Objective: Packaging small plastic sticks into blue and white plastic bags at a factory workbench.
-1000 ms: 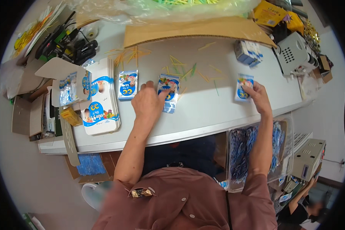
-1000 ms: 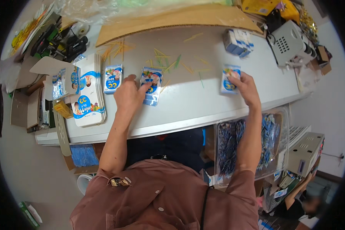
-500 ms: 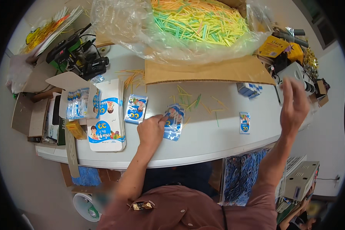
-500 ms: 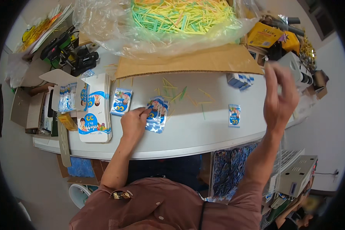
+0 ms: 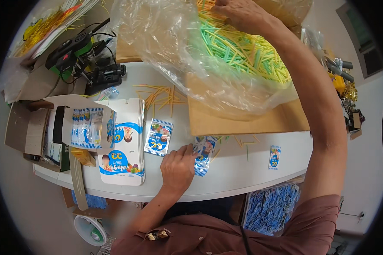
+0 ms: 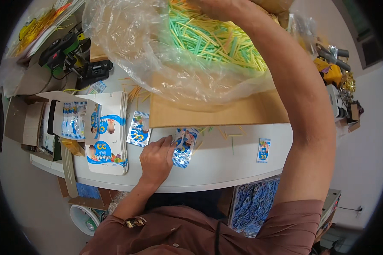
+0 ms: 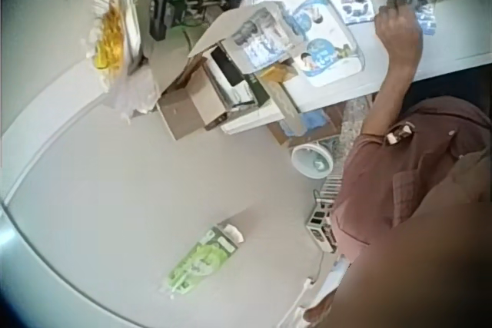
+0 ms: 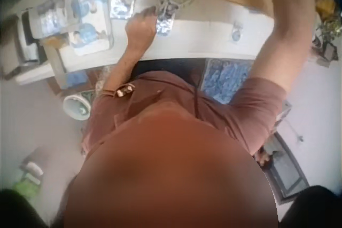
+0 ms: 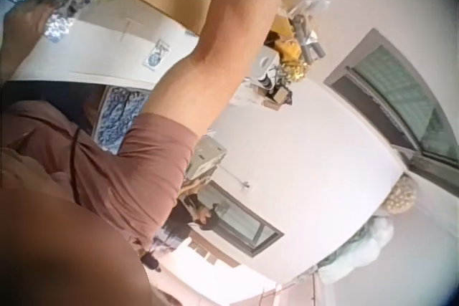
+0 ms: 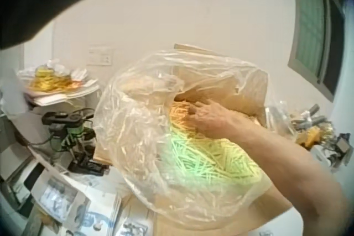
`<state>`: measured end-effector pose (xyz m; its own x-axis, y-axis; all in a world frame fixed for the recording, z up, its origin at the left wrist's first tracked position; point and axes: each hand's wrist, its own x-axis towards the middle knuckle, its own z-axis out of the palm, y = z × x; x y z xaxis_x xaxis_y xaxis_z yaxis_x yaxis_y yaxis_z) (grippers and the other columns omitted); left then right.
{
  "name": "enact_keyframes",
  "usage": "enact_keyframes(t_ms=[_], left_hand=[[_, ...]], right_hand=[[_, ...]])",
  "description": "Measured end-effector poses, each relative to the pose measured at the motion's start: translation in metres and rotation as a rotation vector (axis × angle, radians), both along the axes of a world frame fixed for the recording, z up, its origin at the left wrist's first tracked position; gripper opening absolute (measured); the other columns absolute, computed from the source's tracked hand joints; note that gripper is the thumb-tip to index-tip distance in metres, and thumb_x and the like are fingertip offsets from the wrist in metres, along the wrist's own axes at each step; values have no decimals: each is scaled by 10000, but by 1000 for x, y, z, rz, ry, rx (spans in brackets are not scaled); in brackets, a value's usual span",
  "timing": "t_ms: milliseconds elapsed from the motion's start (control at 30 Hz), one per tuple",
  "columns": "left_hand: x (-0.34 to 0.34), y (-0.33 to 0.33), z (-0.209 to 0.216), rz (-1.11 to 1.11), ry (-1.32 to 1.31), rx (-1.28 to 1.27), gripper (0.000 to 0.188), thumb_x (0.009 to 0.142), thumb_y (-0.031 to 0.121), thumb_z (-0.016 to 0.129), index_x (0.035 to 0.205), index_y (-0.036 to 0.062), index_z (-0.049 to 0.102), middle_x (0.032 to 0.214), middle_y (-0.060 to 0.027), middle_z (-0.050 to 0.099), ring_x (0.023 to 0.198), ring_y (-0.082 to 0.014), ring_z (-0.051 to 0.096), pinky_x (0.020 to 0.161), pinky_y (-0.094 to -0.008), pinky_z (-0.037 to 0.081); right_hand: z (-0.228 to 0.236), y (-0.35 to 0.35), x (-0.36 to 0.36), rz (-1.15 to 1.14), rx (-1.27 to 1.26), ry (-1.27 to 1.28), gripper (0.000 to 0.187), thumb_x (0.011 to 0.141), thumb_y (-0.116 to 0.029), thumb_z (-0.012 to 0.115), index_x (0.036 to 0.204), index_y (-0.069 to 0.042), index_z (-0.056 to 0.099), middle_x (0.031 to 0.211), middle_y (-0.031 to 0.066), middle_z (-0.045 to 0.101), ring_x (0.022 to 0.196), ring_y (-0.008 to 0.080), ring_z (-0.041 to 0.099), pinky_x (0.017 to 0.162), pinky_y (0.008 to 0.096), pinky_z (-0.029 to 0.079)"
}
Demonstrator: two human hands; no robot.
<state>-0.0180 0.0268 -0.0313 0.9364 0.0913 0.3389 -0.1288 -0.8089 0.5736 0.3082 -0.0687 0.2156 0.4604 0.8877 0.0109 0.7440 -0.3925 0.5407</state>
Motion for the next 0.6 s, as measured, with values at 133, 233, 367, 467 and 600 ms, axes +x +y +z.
enact_keyframes(t_ms=[133,233,367,467,600], left_hand=[[3,11,1,-32,-9,-69,173,859,158,656,981,37,675,940,-95,697,722,-273,609,713,-389,483],[8,14,1,-100,21,-129,181,832,121,671,981,18,674,940,-111,697,739,-278,611,734,-396,479],[10,19,-5,-147,-9,-215,188,784,62,683,959,-5,672,926,-136,696,760,-286,631,729,-406,486],[11,17,-9,-162,-47,-297,173,761,34,675,928,-11,667,911,-146,695,774,-299,641,727,-414,489],[9,15,-15,-187,-46,-408,137,743,25,658,876,-8,650,863,-150,685,765,-320,638,726,-426,489]], right_hand=[[9,24,-8,-137,-183,30,348,871,-122,583,1210,-47,606,1302,141,571,1244,311,504,1051,457,384],[8,-22,35,489,164,173,358,874,-108,570,1219,-12,589,1245,184,600,1222,342,526,1037,461,405],[35,-25,23,59,182,132,332,913,-119,555,1209,33,562,1176,230,603,1098,387,577,950,433,464],[36,-43,28,-270,59,167,336,925,-161,564,1211,16,569,1171,230,607,1078,378,579,939,435,459],[33,-28,7,-396,111,307,407,914,-270,574,1223,-4,575,1194,243,604,1077,376,583,923,434,461]])
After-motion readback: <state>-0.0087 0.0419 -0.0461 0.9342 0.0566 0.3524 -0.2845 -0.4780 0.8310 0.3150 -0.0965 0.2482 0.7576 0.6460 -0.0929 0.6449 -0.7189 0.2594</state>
